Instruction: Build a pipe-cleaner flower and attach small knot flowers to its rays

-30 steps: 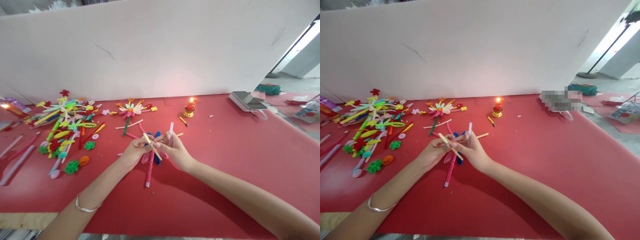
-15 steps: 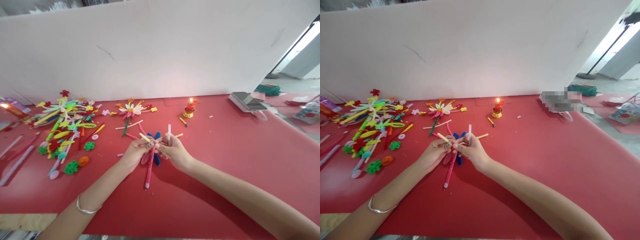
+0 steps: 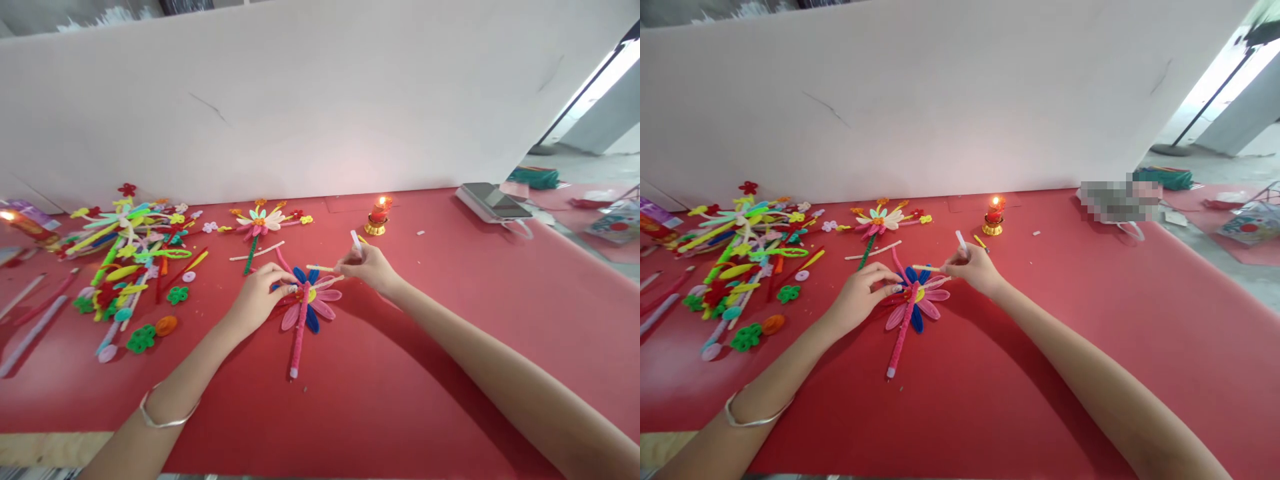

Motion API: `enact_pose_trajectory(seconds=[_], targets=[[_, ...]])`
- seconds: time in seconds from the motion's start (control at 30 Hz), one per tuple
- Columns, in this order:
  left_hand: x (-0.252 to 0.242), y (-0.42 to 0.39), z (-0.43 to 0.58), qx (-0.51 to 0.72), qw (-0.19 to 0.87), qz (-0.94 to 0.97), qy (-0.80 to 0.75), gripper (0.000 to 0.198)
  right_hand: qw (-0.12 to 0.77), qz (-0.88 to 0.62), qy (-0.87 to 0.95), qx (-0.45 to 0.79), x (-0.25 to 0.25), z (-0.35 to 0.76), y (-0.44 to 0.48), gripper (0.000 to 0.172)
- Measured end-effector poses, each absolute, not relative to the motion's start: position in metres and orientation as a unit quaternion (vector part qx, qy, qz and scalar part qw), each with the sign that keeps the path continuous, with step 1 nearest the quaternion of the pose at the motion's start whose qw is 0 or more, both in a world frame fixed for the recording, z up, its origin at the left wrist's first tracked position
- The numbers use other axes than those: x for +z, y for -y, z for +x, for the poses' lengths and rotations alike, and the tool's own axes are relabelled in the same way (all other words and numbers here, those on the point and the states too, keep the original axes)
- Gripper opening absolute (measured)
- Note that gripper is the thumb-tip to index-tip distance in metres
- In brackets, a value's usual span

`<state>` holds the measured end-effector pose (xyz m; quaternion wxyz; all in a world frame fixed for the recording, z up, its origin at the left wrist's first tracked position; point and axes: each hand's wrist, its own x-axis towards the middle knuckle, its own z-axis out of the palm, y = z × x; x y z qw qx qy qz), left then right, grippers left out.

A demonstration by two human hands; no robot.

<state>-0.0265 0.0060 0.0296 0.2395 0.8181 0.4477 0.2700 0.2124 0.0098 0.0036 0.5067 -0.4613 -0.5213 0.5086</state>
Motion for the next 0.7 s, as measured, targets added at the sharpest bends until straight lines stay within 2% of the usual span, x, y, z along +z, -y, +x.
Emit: enact_pose_trajectory(seconds=[0.07,0.27,0.57,0.7], targets=[[0.029,-0.006,-0.029,0.23,0.182,0.866,-0.406,0.016,0.472,-0.468,0.559,0.496,0.001,0.214,-0.011,0.04],[0.03,0.003,-0.025,0.11,0.126,0.942,-0.291,0.019,0.45,-0.506,0.606,0.417,0.001,0.213,-0.007,0.026],[0.024,0.001,-0.027,0.12,-0.002,0.956,-0.268,0.025,0.4,-0.515,0.668,0.358,-0.003,0.22,-0.008,0.021],[0.023,0.001,-0.027,0.128,-0.024,0.956,-0.263,0.026,0.379,-0.517,0.687,0.343,-0.009,0.22,-0.009,0.013]])
